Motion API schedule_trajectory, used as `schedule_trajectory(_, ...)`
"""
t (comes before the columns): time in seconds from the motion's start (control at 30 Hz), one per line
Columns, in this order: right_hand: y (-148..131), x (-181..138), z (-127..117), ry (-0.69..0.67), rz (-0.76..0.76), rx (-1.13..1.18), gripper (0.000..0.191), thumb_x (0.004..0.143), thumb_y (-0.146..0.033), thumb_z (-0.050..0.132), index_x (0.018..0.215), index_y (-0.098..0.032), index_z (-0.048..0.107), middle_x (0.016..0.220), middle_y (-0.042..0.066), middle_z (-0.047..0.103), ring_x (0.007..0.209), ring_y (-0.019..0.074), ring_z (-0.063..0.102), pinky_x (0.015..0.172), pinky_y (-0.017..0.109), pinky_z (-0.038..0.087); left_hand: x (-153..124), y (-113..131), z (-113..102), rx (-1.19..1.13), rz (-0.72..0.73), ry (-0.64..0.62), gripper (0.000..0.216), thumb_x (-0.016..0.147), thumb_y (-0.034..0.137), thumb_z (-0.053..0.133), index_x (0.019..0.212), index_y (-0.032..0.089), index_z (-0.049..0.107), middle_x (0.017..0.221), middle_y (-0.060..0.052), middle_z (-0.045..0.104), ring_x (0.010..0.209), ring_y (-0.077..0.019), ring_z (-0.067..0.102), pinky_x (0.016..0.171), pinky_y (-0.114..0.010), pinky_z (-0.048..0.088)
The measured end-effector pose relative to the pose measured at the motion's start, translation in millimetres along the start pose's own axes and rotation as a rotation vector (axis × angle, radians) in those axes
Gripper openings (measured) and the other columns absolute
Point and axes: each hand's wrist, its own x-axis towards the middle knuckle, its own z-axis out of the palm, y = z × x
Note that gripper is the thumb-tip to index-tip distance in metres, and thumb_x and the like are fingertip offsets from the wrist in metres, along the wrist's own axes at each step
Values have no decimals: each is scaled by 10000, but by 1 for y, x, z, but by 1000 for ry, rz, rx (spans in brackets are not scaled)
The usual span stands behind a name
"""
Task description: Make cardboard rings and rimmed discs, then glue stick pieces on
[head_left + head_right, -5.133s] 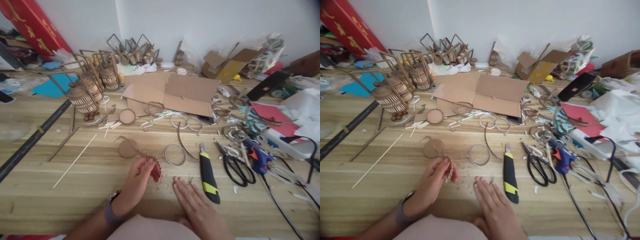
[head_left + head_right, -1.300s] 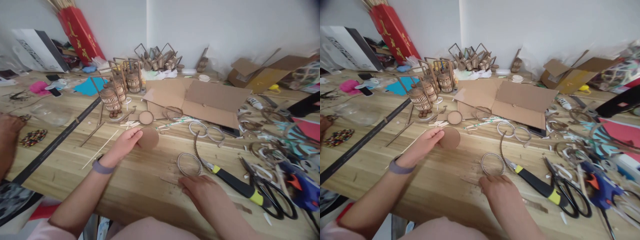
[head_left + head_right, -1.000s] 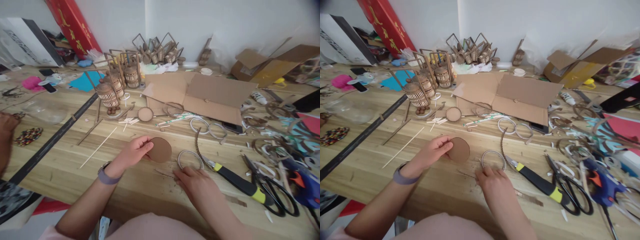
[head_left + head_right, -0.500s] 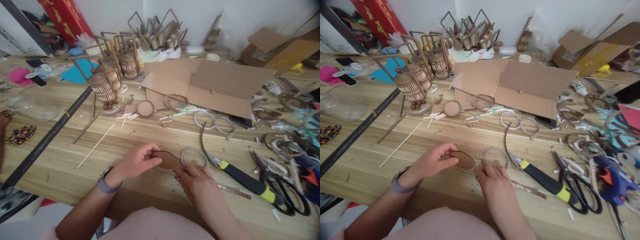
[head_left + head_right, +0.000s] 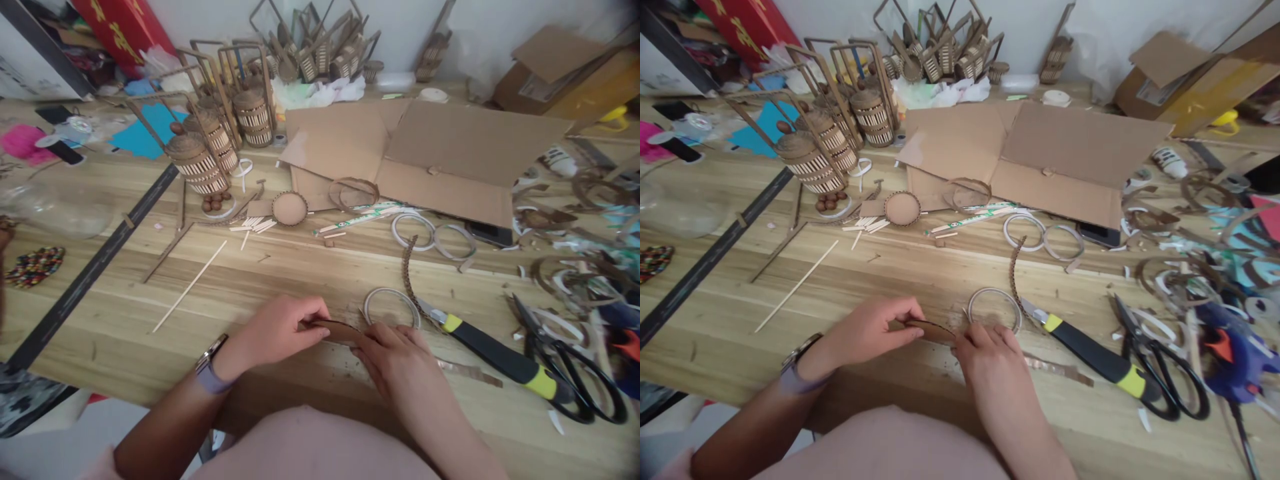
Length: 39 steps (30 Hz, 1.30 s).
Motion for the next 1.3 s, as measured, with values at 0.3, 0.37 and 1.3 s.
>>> schedule_trajectory(0.3, -1, 0, -3, -23, -4, -34, 309, 994, -206, 400, 829, -203, 661, 710, 19, 621, 629, 177, 586, 674, 322, 346, -1, 0, 3, 68, 4, -9, 82, 854, 275, 576, 864, 208, 622, 727, 41, 665, 634, -127, 573, 586, -223, 341)
schedule_trajectory(0.37, -1, 1, -3, -22, -3, -32, 295, 992, -210, 409, 834, -205, 658, 709, 19, 620, 627, 172, 588, 668, 317, 348, -1, 0, 3, 77, 6, -15, 79, 856, 273, 574, 862, 209, 620, 722, 40, 661, 626, -125, 568, 584, -221, 338)
schedule_trajectory(1.3, -6, 4, -9, 73, 86, 283, 237, 986, -239, 401, 922, -195, 624, 733, 35, 693, 667, 194, 645, 645, 292, 445, -15, -9, 5, 427, 62, -41, 147, 889, 212, 613, 1033, 183, 610, 1041, -60, 583, 958, -214, 569, 814, -318, 444)
